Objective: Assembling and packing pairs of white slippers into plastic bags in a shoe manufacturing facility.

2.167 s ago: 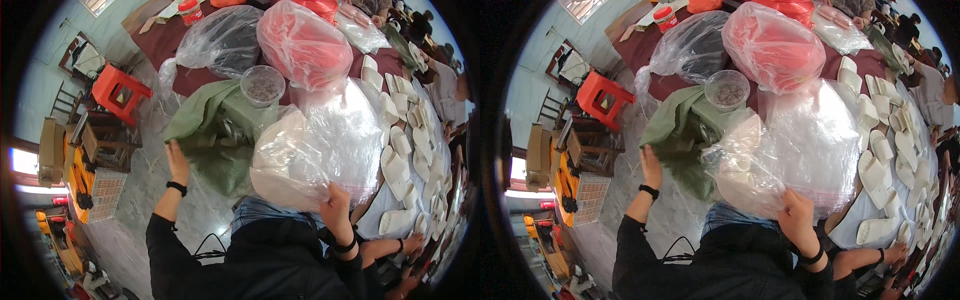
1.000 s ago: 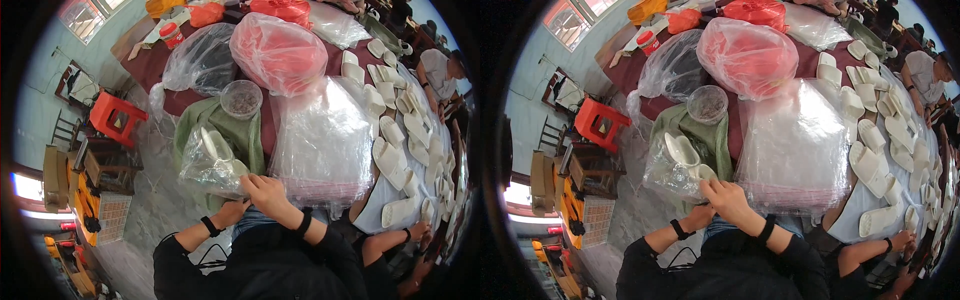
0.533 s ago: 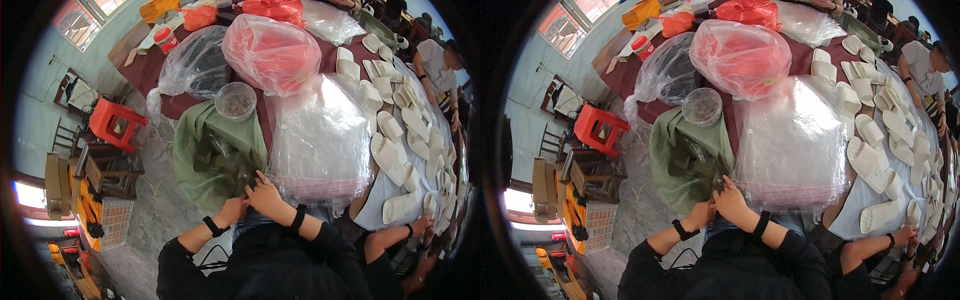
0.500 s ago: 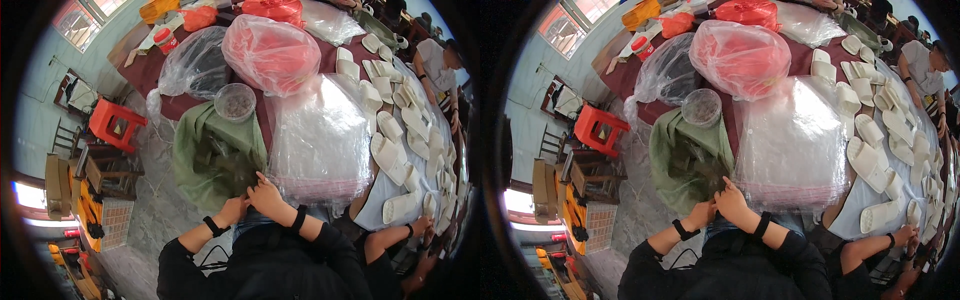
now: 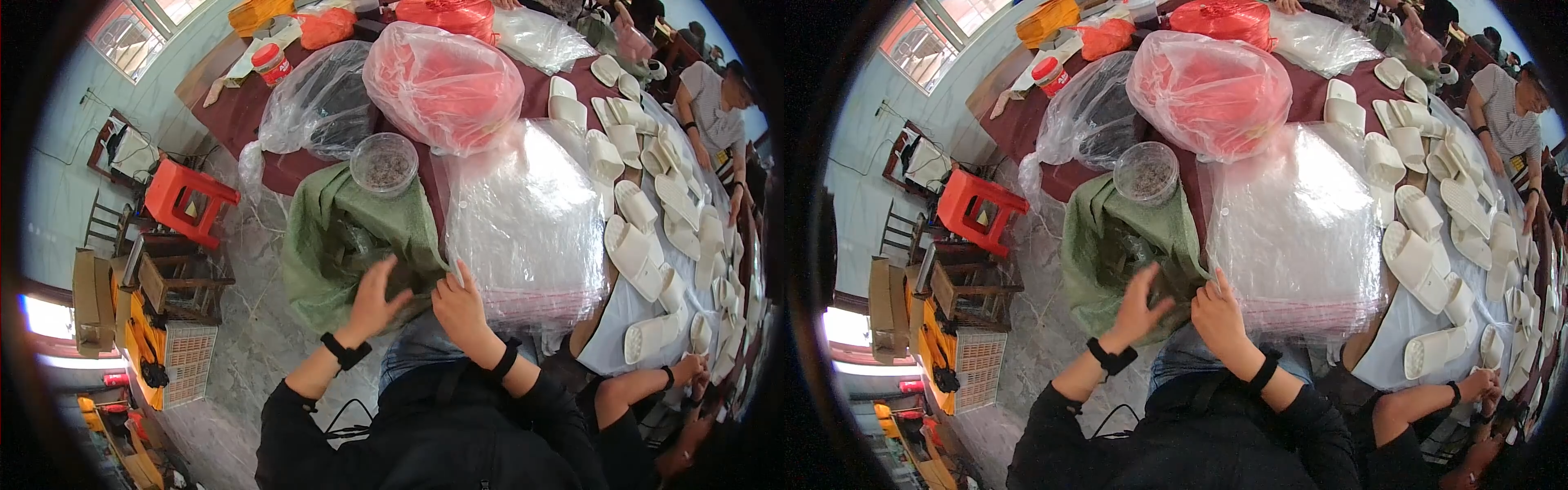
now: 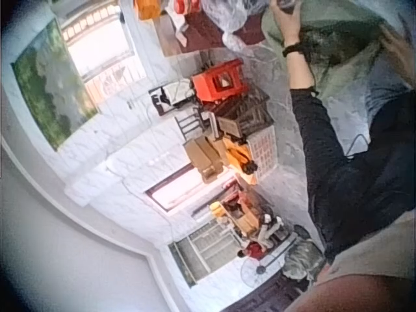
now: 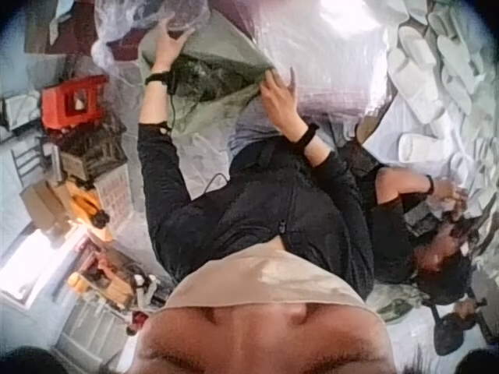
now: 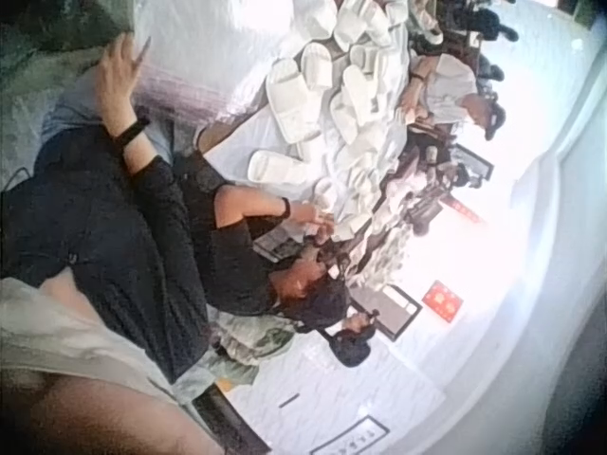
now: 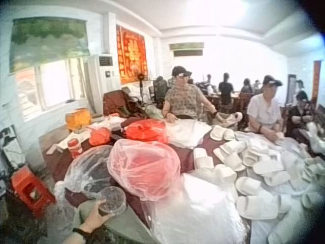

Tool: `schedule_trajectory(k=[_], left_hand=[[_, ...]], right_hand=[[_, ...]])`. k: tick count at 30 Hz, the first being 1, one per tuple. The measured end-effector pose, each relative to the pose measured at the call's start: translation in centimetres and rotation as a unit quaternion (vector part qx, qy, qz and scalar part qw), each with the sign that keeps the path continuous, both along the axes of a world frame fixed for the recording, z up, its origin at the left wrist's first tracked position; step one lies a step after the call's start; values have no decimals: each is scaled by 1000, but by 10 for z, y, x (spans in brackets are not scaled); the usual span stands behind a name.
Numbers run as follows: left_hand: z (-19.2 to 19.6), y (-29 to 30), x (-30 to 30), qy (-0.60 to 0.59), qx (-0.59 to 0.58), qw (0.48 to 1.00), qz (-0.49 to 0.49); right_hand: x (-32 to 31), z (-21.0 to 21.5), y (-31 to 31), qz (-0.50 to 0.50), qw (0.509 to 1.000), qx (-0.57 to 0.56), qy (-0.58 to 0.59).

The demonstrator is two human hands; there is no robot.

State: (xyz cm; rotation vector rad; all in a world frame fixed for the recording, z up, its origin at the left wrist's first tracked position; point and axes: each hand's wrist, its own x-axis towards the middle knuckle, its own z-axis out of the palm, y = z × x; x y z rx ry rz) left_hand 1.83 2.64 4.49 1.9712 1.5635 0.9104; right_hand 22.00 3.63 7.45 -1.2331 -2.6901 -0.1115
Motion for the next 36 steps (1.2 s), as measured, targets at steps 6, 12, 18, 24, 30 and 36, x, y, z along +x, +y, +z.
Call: schedule_trajectory(k=[6, 12, 18, 24, 30, 36], left_hand=[[29, 98, 5, -202, 97, 966, 132], [16, 158, -20, -26, 144, 984, 101], [5, 174, -62, -22, 111, 993, 39], [13, 202, -89, -44, 89, 995, 4], [19, 201, -87, -36, 95, 995, 6], [-13, 137, -44, -122, 181, 962, 164]], right_hand=[[1, -3, 1, -33, 998, 39, 47], [8, -4, -3, -126, 986, 57, 89], [10, 0, 0, -153, 983, 57, 90], [9, -6, 5, -127, 986, 73, 75], [7, -13, 7, -127, 988, 74, 45], [8, -8, 3, -110, 991, 64, 36]])
